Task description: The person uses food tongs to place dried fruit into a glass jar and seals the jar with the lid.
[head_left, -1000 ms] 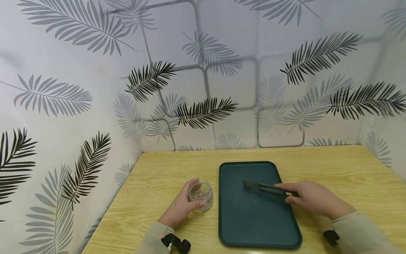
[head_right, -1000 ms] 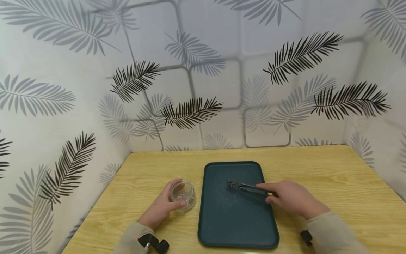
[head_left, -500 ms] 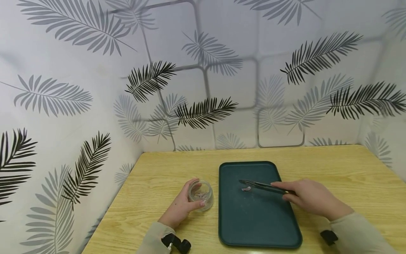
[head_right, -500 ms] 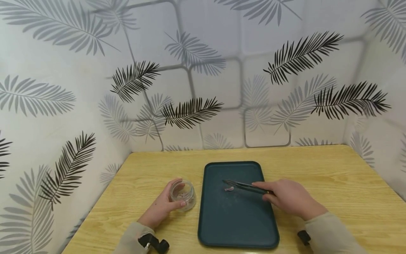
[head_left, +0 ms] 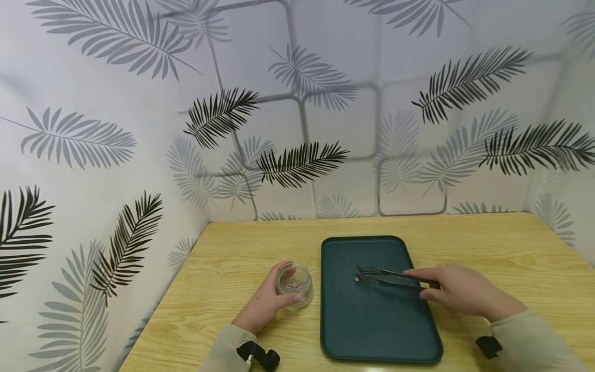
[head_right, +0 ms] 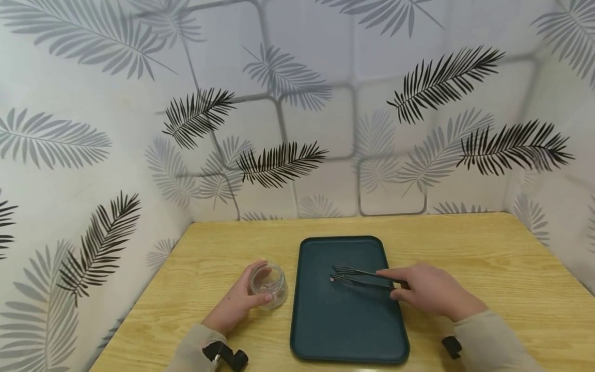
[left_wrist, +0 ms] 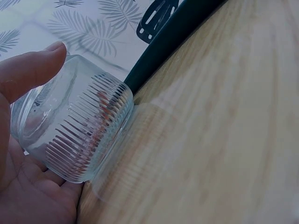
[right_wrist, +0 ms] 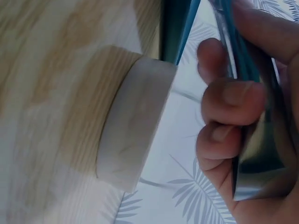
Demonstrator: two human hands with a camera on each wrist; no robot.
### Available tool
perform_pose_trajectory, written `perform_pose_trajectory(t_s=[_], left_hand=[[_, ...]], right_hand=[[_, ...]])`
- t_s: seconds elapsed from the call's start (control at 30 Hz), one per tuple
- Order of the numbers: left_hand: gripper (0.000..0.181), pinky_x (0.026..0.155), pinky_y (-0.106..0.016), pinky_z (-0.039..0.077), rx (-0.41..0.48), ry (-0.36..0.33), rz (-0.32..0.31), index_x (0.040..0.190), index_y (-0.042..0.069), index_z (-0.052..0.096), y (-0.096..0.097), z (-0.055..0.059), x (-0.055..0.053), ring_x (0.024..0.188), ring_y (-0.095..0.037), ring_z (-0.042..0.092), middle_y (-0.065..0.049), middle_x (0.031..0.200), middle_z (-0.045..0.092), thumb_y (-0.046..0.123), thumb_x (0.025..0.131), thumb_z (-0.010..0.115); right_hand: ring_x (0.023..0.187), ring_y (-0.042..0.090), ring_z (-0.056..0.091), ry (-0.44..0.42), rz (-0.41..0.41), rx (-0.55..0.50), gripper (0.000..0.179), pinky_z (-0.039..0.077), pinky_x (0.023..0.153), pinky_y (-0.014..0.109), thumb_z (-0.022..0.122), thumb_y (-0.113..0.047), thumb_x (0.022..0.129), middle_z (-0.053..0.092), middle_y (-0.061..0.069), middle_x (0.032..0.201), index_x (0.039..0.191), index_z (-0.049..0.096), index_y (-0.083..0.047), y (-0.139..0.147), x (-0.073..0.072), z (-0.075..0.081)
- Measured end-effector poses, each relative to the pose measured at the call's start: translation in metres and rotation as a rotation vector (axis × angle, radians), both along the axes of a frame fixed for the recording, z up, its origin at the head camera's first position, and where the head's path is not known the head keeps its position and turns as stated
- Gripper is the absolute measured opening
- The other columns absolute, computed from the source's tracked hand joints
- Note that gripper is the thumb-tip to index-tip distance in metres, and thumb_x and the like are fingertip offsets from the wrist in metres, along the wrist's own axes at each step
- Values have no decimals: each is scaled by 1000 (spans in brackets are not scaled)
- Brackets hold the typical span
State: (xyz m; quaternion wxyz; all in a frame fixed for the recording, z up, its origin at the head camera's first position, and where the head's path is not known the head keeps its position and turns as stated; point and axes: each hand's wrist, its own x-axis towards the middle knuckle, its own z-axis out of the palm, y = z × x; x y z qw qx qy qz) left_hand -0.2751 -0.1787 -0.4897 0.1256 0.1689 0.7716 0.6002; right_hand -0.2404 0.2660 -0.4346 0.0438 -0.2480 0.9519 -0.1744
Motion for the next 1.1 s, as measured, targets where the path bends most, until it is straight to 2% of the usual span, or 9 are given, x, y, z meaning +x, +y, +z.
perform_pose_trajectory(t_s=[0.1, 0.23, 0.47, 0.53, 0.7, 0.83, 0.93, 1.1], left_hand=[[92, 115, -50, 26, -5, 6, 1, 160, 15, 24, 0, 1, -1, 145, -28, 34, -8, 158, 38, 29, 89, 80], [91, 115, -50, 27, 9, 5, -5, 160, 14, 23, 1, 2, -1, 145, -29, 34, -10, 158, 38, 27, 90, 80], [92, 116, -50, 24, 2, 5, 1, 160, 15, 24, 2, 2, -1, 146, -27, 33, -8, 157, 38, 28, 89, 81], [92, 116, -51, 24, 0, 6, 0, 160, 15, 24, 2, 2, -1, 146, -27, 33, -9, 158, 38, 28, 89, 81], [92, 116, -51, 25, 0, -1, -5, 160, 15, 23, 2, 3, 0, 146, -29, 33, -9, 158, 38, 29, 89, 80], [92, 116, -51, 25, 3, -6, -7, 160, 15, 23, 1, 2, 0, 146, -28, 32, -9, 158, 37, 29, 89, 81], [92, 116, -51, 26, 10, -8, -7, 160, 15, 23, 1, 2, 0, 146, -28, 32, -10, 158, 37, 28, 89, 81], [91, 114, -51, 29, 7, -17, 4, 159, 16, 25, 1, 1, 1, 144, -28, 35, -9, 157, 39, 30, 88, 81]], right_hand=[[58, 2, 43, 8, -10, 30, 50, 39, 59, 30, 71, -38, 94, 62, -14, 76, 142, 61, -27, -1, -1, -2], [59, 2, 44, 51, -23, 67, 48, 38, 56, 30, 73, -34, 93, 68, -15, 87, 140, 64, -27, -3, -1, -5], [50, 2, 37, 111, -11, 17, 48, 34, 50, 26, 72, -31, 94, 57, -20, 70, 141, 63, -28, -5, 2, -3], [49, 1, 36, 119, 3, 2, 48, 34, 50, 25, 71, -32, 95, 49, -19, 62, 142, 61, -27, -7, 3, 0], [50, 0, 36, 118, 34, -27, 50, 34, 51, 26, 69, -32, 97, 42, -17, 57, 145, 59, -25, -22, 6, 11], [50, 0, 37, 119, 65, -39, 51, 34, 51, 26, 67, -34, 97, 43, -17, 57, 146, 57, -26, -37, 6, 20], [54, -1, 43, 93, 91, -62, 51, 36, 54, 27, 64, -39, 99, 55, -21, 68, 148, 56, -28, -49, 6, 26], [49, 0, 40, 96, 137, -94, 52, 35, 51, 26, 62, -43, 99, 56, -21, 69, 148, 54, -31, -70, 4, 31]])
